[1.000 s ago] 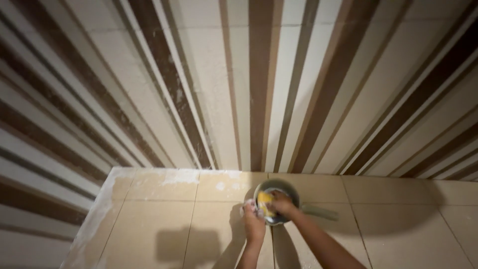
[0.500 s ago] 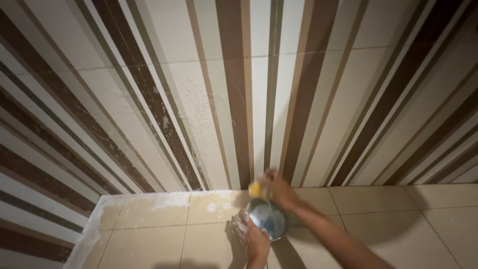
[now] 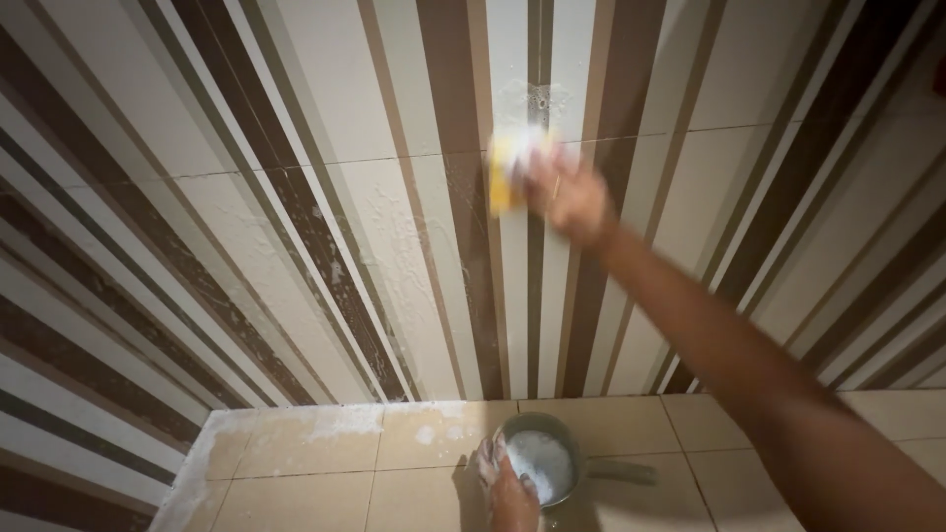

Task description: The person scrubs the bathroom wall and floor tiles with a sponge and soapy water from a scoop, covering the striped wall and the floor area around the toilet and drain.

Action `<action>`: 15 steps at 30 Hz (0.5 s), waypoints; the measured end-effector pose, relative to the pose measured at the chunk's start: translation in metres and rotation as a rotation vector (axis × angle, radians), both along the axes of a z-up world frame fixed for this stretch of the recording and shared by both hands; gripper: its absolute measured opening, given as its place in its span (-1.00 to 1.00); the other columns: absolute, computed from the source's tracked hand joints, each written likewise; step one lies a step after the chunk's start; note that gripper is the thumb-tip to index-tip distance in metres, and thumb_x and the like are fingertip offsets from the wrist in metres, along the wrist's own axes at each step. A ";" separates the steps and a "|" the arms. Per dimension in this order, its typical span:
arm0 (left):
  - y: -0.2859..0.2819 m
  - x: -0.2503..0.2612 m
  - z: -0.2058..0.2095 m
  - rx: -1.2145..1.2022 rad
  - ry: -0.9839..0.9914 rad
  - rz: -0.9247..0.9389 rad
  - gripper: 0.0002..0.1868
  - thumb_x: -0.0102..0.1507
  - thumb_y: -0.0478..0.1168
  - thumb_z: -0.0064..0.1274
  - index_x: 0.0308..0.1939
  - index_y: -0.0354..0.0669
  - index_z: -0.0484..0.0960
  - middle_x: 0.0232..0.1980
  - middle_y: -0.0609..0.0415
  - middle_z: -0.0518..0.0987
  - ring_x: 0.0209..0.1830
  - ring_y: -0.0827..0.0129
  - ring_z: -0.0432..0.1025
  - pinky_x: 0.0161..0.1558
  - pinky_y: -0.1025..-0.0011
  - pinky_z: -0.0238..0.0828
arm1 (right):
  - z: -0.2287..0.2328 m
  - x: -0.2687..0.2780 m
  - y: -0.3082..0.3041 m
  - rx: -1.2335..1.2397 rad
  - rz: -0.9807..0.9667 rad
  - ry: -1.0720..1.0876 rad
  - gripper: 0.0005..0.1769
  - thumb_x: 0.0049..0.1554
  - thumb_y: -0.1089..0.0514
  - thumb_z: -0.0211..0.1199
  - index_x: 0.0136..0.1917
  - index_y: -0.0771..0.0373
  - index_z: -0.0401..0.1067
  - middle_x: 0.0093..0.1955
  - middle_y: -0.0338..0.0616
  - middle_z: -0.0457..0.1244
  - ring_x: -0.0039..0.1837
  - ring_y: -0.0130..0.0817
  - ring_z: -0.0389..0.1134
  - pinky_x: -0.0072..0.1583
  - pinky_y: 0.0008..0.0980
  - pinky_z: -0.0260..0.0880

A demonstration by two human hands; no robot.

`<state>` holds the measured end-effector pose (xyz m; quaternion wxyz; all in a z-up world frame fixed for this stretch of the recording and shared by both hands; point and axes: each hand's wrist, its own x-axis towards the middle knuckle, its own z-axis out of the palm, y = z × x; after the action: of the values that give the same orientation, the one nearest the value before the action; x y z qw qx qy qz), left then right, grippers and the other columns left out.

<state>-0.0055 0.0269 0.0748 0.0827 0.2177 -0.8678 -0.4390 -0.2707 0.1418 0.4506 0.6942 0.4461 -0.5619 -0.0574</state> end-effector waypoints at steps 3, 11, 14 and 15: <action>0.001 -0.001 -0.009 0.007 0.012 -0.003 -0.01 0.12 -0.39 0.16 0.55 0.12 0.00 0.60 -0.19 -0.16 0.60 -0.12 -0.08 0.50 0.15 0.01 | -0.096 0.022 0.000 0.327 0.331 -0.450 -0.49 0.16 0.20 0.35 0.33 0.44 0.40 0.24 0.02 0.32 0.26 -0.10 0.42 0.38 0.07 0.32; 0.001 0.010 -0.015 -0.016 0.070 -0.065 -0.06 0.12 -0.47 0.04 0.55 -0.02 0.00 0.61 -0.32 -0.24 0.57 -0.24 -0.07 0.45 0.11 0.06 | -0.001 -0.033 -0.037 0.227 -0.168 -0.188 -0.44 0.25 0.27 0.20 0.50 0.26 0.24 0.53 0.18 0.18 0.59 0.05 0.18 0.60 0.05 0.10; -0.001 0.011 0.001 -0.028 0.222 -0.118 -0.07 0.12 -0.49 -0.02 0.55 -0.10 -0.02 0.61 -0.38 -0.26 0.53 -0.29 0.00 0.41 0.08 0.12 | 0.059 -0.025 -0.045 0.055 -0.095 -0.283 -0.44 0.29 0.29 0.26 0.52 0.38 0.24 0.51 0.38 0.11 0.56 0.36 0.08 0.58 0.21 -0.01; 0.000 0.014 0.009 -0.021 0.214 -0.123 -0.07 0.12 -0.49 -0.02 0.55 -0.10 -0.02 0.61 -0.38 -0.26 0.53 -0.29 0.00 0.41 0.08 0.12 | 0.053 -0.016 -0.047 0.060 -0.102 -0.291 -0.44 0.29 0.29 0.26 0.52 0.38 0.24 0.51 0.38 0.11 0.56 0.36 0.08 0.58 0.21 -0.01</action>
<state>0.0088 0.0267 0.0841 0.1501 0.1148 -0.8703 -0.4549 -0.2867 0.0947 0.5033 0.5878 0.4414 -0.6766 -0.0440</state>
